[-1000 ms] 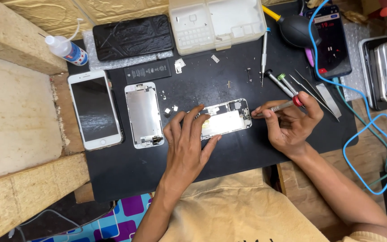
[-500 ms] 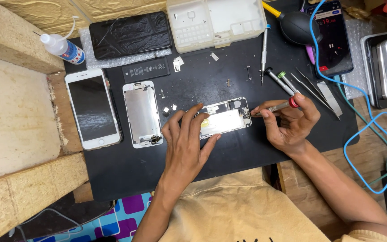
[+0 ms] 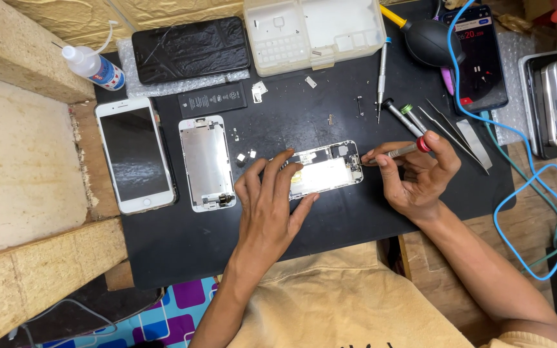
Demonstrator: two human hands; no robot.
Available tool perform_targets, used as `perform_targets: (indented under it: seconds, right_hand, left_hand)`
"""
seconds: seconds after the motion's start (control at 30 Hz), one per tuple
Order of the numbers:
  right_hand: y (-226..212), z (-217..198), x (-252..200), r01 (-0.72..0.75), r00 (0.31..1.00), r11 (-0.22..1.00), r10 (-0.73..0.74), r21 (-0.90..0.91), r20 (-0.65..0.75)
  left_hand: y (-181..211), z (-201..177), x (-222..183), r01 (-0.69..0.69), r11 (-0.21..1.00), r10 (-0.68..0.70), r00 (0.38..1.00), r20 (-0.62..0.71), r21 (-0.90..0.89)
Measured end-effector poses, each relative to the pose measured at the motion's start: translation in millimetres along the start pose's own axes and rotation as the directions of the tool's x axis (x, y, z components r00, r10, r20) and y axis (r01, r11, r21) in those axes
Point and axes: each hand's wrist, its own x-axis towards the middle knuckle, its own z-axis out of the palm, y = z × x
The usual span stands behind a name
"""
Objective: Removing internal screws and components from a smartphone using a precision screwdriver at a repair bench.
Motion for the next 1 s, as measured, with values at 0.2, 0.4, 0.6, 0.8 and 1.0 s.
perform_targets:
  seconds: [0.2,0.4,0.6,0.8,1.0]
  right_hand:
    - [3,0,-3,-0.008,1.000,1.000,0.008,-0.001,0.004]
    - [2,2,-1,0.010,0.999,1.000,-0.011,0.013,0.030]
    - [1,-1,-1,0.091,0.993,0.995,-0.087,-0.050,0.073]
    - [-3,-1,14,0.167,0.983,0.985,-0.164,-0.040,0.080]
    - [-9,3,27,0.210,0.976,0.969,-0.200,-0.133,0.086]
  left_hand:
    - [0,-1,0,0.000,1.000,0.000,1.000,0.003,-0.002]
    - [-1,-1,0,0.000,1.000,0.000,1.000,0.009,0.003]
    - [-1,0,-1,0.004,1.000,-0.004,1.000,0.014,0.005]
    - [0,-1,0,0.005,1.000,-0.006,1.000,0.020,0.009]
    - [-1,-1,-1,0.005,1.000,-0.005,1.000,0.020,0.004]
